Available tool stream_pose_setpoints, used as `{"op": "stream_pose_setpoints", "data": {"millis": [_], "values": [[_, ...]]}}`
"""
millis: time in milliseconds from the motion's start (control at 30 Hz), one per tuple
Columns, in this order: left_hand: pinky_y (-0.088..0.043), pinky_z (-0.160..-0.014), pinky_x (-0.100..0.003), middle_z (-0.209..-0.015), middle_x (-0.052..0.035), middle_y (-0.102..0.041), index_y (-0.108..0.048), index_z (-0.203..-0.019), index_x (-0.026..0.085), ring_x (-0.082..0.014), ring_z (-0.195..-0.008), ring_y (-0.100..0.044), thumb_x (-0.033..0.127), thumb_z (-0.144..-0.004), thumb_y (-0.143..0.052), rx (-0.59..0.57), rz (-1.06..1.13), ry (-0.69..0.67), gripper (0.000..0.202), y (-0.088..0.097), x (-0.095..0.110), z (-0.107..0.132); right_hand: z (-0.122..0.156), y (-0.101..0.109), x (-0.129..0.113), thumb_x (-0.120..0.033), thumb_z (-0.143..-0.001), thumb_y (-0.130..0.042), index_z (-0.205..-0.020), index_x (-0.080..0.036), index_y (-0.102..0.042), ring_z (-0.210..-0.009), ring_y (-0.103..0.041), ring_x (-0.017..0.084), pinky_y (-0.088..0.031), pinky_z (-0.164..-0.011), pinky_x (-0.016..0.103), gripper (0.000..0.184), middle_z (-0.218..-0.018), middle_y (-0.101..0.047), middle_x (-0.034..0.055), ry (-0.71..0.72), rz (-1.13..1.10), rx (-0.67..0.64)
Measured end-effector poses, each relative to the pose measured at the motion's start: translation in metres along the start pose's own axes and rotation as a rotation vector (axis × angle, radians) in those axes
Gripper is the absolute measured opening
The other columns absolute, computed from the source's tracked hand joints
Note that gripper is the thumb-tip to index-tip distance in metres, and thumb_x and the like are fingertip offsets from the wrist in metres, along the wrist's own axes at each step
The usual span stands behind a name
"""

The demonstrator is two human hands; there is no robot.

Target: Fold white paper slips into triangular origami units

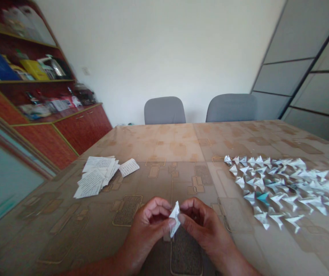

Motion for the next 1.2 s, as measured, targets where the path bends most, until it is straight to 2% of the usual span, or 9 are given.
{"op": "stream_pose_setpoints", "data": {"millis": [167,333,467,600,833,933,1033,1200], "values": [[-0.047,-0.066,-0.025,-0.076,-0.0036,-0.068,-0.066,-0.082,0.015,-0.0159,-0.07,-0.063,0.033,-0.073,-0.073,-0.04,-0.006,0.08,0.022,0.0,0.001,0.002,0.002,-0.001,-0.002,-0.048,-0.085,-0.062,-0.076,-0.019,-0.064,-0.063,-0.061,0.015,-0.049,-0.06,0.026,0.03,-0.066,-0.065,0.0,0.034,-0.001,0.018],[-0.044,-0.063,-0.024,-0.064,-0.0019,-0.065,-0.068,-0.071,0.013,-0.0146,-0.062,-0.059,0.041,-0.074,-0.073,-0.058,-0.066,0.137,0.029,-0.002,0.002,0.003,0.006,-0.005,-0.008,-0.048,-0.089,-0.056,-0.075,-0.02,-0.059,-0.069,-0.06,0.017,-0.049,-0.065,0.027,0.032,-0.071,-0.064,0.0012,0.05,0.059,0.01],[-0.041,-0.058,-0.022,-0.06,0.0009,-0.06,-0.066,-0.069,0.013,-0.0121,-0.058,-0.054,0.039,-0.074,-0.072,-0.042,-0.07,0.114,0.027,-0.001,0.002,0.004,0.008,-0.006,-0.007,-0.051,-0.09,-0.052,-0.077,-0.019,-0.06,-0.067,-0.055,0.016,-0.046,-0.061,0.025,0.035,-0.07,-0.058,0.0002,0.041,0.128,0.034],[-0.039,-0.057,-0.022,-0.058,0.0019,-0.056,-0.064,-0.066,0.013,-0.0112,-0.056,-0.051,0.038,-0.074,-0.072,-0.047,-0.094,0.094,0.027,0.0,0.003,0.003,0.006,-0.007,-0.005,-0.049,-0.089,-0.055,-0.079,-0.019,-0.06,-0.068,-0.056,0.015,-0.046,-0.062,0.025,0.032,-0.071,-0.059,-0.0003,0.062,0.047,0.014],[-0.043,-0.062,-0.025,-0.068,-0.0027,-0.065,-0.069,-0.075,0.012,-0.0151,-0.064,-0.059,0.037,-0.07,-0.074,-0.067,-0.09,0.127,0.025,0.0,-0.002,0.0,0.006,-0.005,-0.002,-0.046,-0.088,-0.058,-0.076,-0.019,-0.058,-0.065,-0.054,0.014,-0.044,-0.06,0.024,0.03,-0.069,-0.057,-0.0012,0.075,0.018,0.053],[-0.041,-0.059,-0.024,-0.063,-0.0019,-0.062,-0.067,-0.071,0.012,-0.0141,-0.059,-0.056,0.035,-0.069,-0.073,-0.046,-0.105,0.143,0.025,0.001,-0.004,0.0,0.006,-0.006,-0.001,-0.043,-0.088,-0.059,-0.078,-0.02,-0.057,-0.067,-0.054,0.014,-0.044,-0.061,0.024,0.026,-0.07,-0.057,-0.0016,0.069,0.0,0.03],[-0.038,-0.056,-0.024,-0.059,-0.0009,-0.059,-0.063,-0.065,0.011,-0.0124,-0.055,-0.052,0.034,-0.069,-0.071,-0.091,-0.14,0.171,0.024,-0.001,-0.005,0.002,0.004,-0.008,0.001,-0.042,-0.087,-0.061,-0.082,-0.02,-0.056,-0.065,-0.055,0.014,-0.043,-0.061,0.024,0.024,-0.069,-0.056,-0.0026,0.062,-0.069,-0.019],[-0.036,-0.056,-0.024,-0.058,-0.001,-0.058,-0.06,-0.062,0.012,-0.0126,-0.056,-0.051,0.03,-0.067,-0.07,-0.105,-0.202,0.182,0.022,0.0,-0.006,0.001,0.004,-0.007,0.005,-0.042,-0.084,-0.065,-0.074,-0.018,-0.057,-0.061,-0.052,0.012,-0.04,-0.059,0.023,0.027,-0.065,-0.055,-0.0029,0.03,-0.12,-0.041]]}}
Point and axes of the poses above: each hand's wrist, its own z-axis away from the middle knuckle, its own y-axis out of the back of the hand, x = y × z, the point moved 4 cm from there along -z, towards the middle knuckle
